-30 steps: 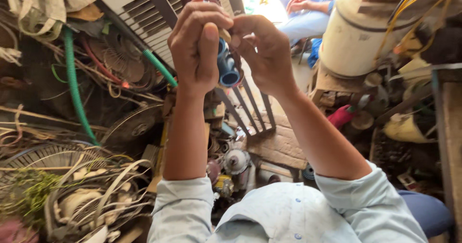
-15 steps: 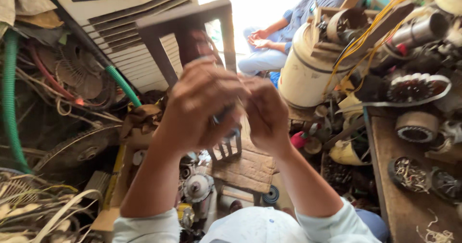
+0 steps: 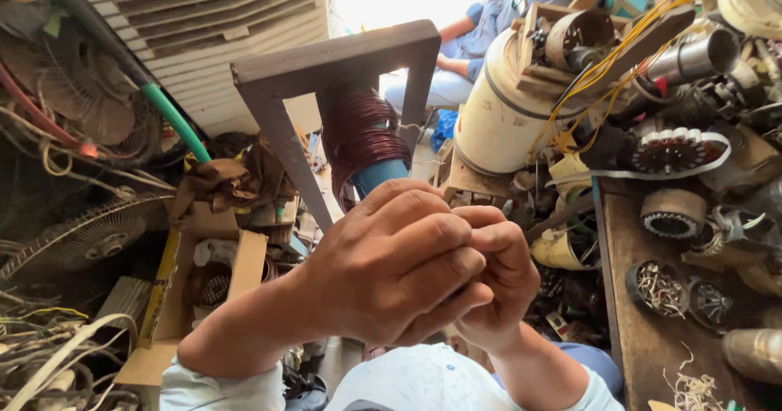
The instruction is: The person winds copper wire around a rectangular metal frame using a wooden spool, then ties the wire ends with a thin string. The person repeats the winding and tying process several times.
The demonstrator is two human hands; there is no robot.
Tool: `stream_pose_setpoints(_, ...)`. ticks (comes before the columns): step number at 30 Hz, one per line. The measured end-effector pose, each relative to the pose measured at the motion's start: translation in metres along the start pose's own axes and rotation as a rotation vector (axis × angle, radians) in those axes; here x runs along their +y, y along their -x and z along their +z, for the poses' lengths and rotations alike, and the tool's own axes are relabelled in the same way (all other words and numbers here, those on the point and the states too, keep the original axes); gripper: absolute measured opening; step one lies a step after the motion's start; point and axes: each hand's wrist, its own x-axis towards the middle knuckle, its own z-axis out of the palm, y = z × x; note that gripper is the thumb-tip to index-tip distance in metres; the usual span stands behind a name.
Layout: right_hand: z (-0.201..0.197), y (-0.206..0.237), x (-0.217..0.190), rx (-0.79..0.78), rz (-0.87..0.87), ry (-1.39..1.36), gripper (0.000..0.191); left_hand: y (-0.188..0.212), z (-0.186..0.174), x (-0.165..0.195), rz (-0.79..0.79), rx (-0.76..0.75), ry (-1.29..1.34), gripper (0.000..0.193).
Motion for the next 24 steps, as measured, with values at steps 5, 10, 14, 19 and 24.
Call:
stream_pose_setpoints(5, 0.0, 0.003, 0.001, 0.041, 0.021, -0.015, 0.048, -0.012, -0.003, 0.005, 0.004, 0.005, 0.003, 0.024)
stream_pose_setpoints(10, -0.001, 0.001, 0.002, 0.017, -0.007, -0.001, 0.05, -0.016, -0.005, 0.006, 0.02, -0.004, -0.007, 0.023)
stream_pose_setpoints(14, 0.0, 0.003, 0.004, 0.036, 0.007, -0.008, 0.047, -0.01, -0.003, 0.006, 0.0, 0.002, 0.011, 0.021)
stream_pose_setpoints(19, 0.003, 0.007, 0.012, 0.08, 0.016, -0.072, 0.047, -0.003, -0.001, 0.004, -0.037, 0.0, 0.04, 0.019)
stream_pose_setpoints(24, 0.01, 0.006, 0.021, 0.098, 0.016, -0.072, 0.045, 0.001, -0.002, 0.001, -0.053, 0.018, 0.013, 0.018)
